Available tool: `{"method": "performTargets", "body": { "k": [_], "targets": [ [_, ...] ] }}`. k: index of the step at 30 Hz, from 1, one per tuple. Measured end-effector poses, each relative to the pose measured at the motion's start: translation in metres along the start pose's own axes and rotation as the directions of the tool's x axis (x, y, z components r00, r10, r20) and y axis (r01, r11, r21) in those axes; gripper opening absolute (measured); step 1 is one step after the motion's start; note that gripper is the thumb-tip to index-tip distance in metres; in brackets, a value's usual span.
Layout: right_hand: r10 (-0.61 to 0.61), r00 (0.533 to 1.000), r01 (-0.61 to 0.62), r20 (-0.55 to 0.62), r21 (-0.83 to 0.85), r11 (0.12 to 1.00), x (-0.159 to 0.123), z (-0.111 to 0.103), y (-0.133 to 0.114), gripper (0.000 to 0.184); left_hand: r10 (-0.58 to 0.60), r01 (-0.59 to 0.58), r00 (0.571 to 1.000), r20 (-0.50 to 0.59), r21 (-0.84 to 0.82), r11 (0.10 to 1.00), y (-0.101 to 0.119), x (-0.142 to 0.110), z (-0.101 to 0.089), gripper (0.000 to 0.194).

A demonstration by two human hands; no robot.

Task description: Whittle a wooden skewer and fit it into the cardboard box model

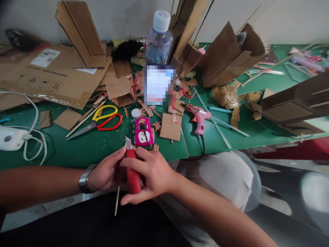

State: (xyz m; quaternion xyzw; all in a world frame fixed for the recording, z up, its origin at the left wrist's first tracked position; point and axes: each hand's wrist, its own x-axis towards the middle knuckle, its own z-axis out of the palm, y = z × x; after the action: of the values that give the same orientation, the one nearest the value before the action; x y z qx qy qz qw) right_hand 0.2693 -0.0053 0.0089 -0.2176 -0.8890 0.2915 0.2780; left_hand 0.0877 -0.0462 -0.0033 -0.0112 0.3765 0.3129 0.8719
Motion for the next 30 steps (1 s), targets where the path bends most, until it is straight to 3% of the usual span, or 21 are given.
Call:
{"method": "performTargets", "body": {
  "k": [3,6,13,30],
  "targets": [
    [-0.011,1.0,0.012,-0.019,0.072,0.997,-0.001,-0.002,0.002,0.067,-0.031,0.031,0.997,-0.07,-0.009,0.999,0.003,-0.001,0.002,0.033],
    [-0.006,1.0,0.009,-0.024,0.12,0.993,-0.003,-0.003,0.001,0.071,-0.08,0.073,0.995,-0.059,-0.11,0.991,0.005,-0.003,0.006,0.032],
    [0.022,0.997,-0.027,0.071,0.058,0.998,-0.005,-0.005,-0.002,0.07,-0.157,0.124,0.979,-0.134,-0.228,0.966,-0.001,-0.007,0.012,0.024],
    [0.126,0.978,-0.134,0.167,0.037,0.99,-0.005,-0.007,-0.005,0.069,-0.236,0.223,0.972,-0.019,-0.252,0.941,-0.008,-0.008,0.004,0.017]
  ]
}}
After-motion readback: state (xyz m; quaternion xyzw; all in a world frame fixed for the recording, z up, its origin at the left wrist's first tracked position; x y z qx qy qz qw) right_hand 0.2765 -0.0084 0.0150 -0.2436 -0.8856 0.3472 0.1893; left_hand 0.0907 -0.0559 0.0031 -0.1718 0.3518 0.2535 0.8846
